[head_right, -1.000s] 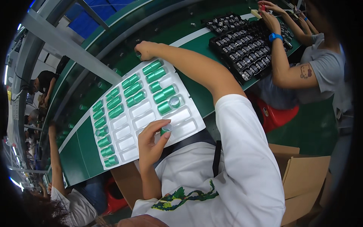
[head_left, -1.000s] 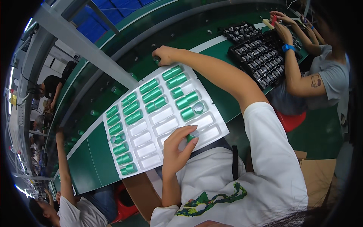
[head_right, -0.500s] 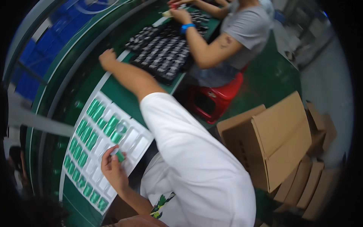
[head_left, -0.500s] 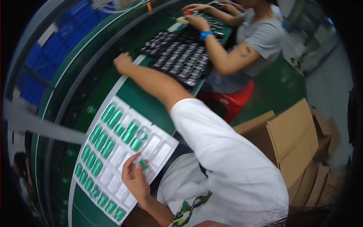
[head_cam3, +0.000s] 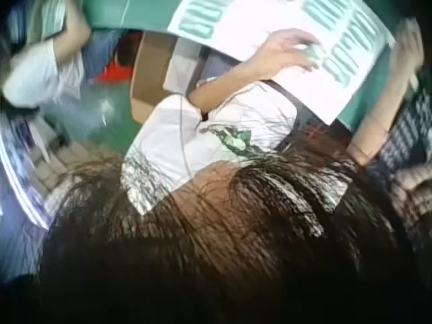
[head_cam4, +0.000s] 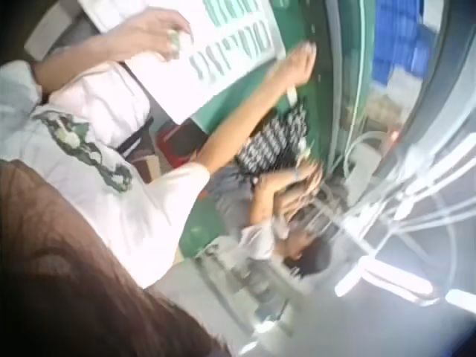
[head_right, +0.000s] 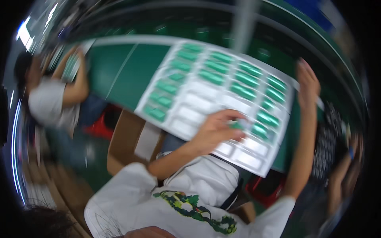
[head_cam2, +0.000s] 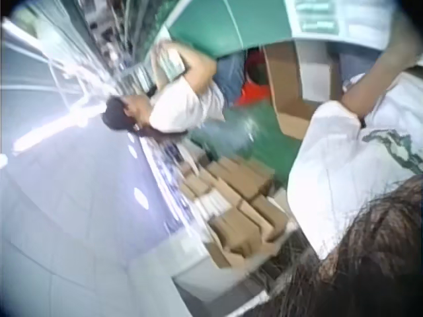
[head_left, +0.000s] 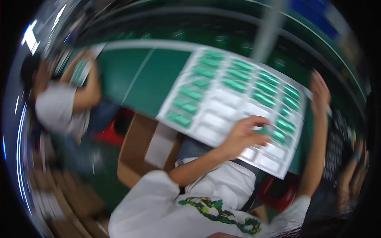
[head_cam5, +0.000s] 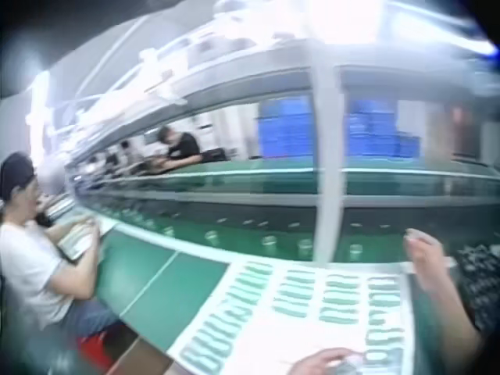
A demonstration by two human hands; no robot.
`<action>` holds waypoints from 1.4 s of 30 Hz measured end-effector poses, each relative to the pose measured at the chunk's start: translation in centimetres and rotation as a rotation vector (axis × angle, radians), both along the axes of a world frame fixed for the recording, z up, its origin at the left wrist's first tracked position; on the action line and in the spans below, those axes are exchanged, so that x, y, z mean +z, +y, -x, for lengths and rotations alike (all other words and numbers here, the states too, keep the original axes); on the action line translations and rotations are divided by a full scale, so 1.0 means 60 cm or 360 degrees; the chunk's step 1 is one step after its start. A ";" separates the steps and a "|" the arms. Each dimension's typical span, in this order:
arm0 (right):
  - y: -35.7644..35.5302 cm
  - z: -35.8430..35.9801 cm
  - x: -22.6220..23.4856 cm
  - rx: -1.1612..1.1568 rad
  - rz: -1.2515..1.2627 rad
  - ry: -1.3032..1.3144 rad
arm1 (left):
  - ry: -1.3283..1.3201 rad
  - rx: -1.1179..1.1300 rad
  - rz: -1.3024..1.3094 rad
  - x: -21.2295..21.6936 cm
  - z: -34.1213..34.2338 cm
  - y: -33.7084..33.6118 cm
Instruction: Assembling small electronic components by inserting green cylindrical parts into gray housings on an assembly line.
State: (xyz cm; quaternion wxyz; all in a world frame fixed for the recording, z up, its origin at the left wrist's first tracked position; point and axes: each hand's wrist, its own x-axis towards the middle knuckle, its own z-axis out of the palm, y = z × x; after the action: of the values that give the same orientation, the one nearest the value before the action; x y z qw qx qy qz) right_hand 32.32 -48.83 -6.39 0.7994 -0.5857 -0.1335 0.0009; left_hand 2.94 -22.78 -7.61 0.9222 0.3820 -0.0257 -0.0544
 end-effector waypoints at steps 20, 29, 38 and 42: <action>0.207 0.324 0.061 0.0626 0.0505 -0.0509 | 0.0052 0.0267 0.0645 0.020 0.000 0.060; 0.190 0.326 0.074 0.0567 0.0569 -0.0796 | -0.0051 0.0314 0.0552 0.024 0.000 0.056; 0.188 0.304 0.073 0.0971 0.0162 -0.0597 | 0.0003 0.0079 -0.0053 0.041 0.018 0.076; 0.188 0.305 0.081 0.0919 0.0480 -0.0969 | 0.0073 0.0003 -0.0038 0.044 0.018 0.069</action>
State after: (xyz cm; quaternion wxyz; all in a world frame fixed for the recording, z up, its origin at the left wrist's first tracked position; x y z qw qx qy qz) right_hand 14.01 -37.54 -1.53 0.5963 -0.6080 -0.5193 0.0710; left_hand 1.89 -18.64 -4.95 0.9180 0.3916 -0.0034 -0.0628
